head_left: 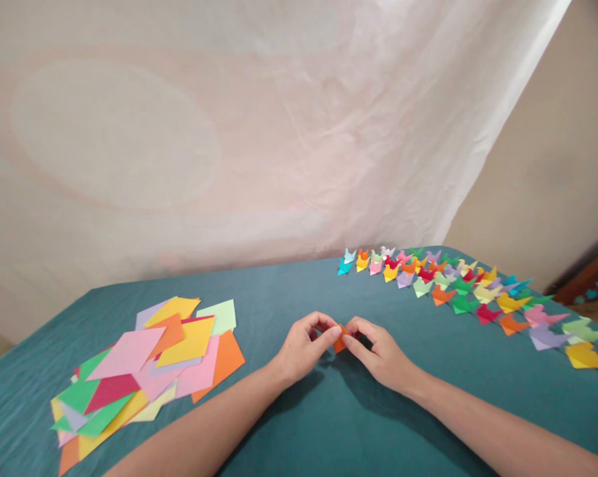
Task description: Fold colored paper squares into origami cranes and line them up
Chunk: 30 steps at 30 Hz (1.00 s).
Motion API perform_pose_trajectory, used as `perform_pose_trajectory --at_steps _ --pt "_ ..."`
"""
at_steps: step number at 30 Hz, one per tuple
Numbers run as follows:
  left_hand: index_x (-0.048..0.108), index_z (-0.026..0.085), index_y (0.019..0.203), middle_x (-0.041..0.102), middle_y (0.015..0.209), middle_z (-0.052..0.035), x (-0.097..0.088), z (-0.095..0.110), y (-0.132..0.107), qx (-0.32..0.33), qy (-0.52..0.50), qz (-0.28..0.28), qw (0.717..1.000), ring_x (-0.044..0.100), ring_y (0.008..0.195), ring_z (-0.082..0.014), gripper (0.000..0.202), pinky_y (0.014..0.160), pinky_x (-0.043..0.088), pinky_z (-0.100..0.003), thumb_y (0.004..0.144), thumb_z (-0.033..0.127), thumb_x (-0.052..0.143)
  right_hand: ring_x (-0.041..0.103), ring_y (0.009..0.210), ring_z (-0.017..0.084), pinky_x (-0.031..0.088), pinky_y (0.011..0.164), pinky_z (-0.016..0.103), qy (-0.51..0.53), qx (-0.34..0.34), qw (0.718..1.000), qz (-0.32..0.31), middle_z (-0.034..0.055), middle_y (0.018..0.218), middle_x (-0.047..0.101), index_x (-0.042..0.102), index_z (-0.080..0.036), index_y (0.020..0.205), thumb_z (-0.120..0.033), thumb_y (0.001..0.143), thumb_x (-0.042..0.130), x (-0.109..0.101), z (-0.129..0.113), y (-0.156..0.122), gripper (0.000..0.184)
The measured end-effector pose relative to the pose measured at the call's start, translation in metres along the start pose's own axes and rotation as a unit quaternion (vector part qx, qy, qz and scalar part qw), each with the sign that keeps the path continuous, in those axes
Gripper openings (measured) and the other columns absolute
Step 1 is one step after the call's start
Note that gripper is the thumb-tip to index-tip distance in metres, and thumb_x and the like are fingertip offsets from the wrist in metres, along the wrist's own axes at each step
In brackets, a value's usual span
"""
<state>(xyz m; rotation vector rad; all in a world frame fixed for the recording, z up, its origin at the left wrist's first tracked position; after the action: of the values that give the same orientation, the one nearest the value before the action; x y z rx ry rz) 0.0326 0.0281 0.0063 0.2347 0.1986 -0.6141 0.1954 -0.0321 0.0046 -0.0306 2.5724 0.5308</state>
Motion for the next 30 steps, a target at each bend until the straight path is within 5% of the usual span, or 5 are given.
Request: perform_pose_trajectory --at_steps 7,30 --pt "0.061 0.012 0.079 0.060 0.073 -0.0034 -0.002 0.002 0.001 -0.003 0.012 -0.047 0.999 0.054 0.067 -0.0120 0.035 0.064 0.043 -0.022 0.081 0.047 0.057 0.051 0.067 0.014 0.039 0.064 0.026 -0.015 -0.016 0.999 -0.044 0.0003 0.072 0.056 0.053 -0.019 0.076 -0.029 0.089 0.045 0.002 -0.005 -0.003 0.018" --pt "0.060 0.013 0.079 0.060 0.076 -0.0030 -0.001 -0.003 0.002 -0.008 0.001 -0.008 1.000 0.053 0.069 -0.0127 0.023 0.064 0.042 -0.022 0.079 0.036 0.058 0.047 0.064 0.012 0.039 0.060 0.024 0.111 0.095 0.989 0.006 -0.0012 0.070 0.053 0.054 -0.017 0.081 -0.038 0.089 0.047 0.000 0.011 0.001 0.023"
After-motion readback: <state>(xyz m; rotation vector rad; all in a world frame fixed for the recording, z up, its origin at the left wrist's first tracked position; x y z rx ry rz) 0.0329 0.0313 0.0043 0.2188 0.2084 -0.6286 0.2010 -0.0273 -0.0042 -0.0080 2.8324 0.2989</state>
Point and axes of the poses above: each hand's wrist, its own y-axis towards the middle knuckle, its own x-axis out of the palm, z = x × y, the point moved 1 cm from there along y, towards the middle knuckle
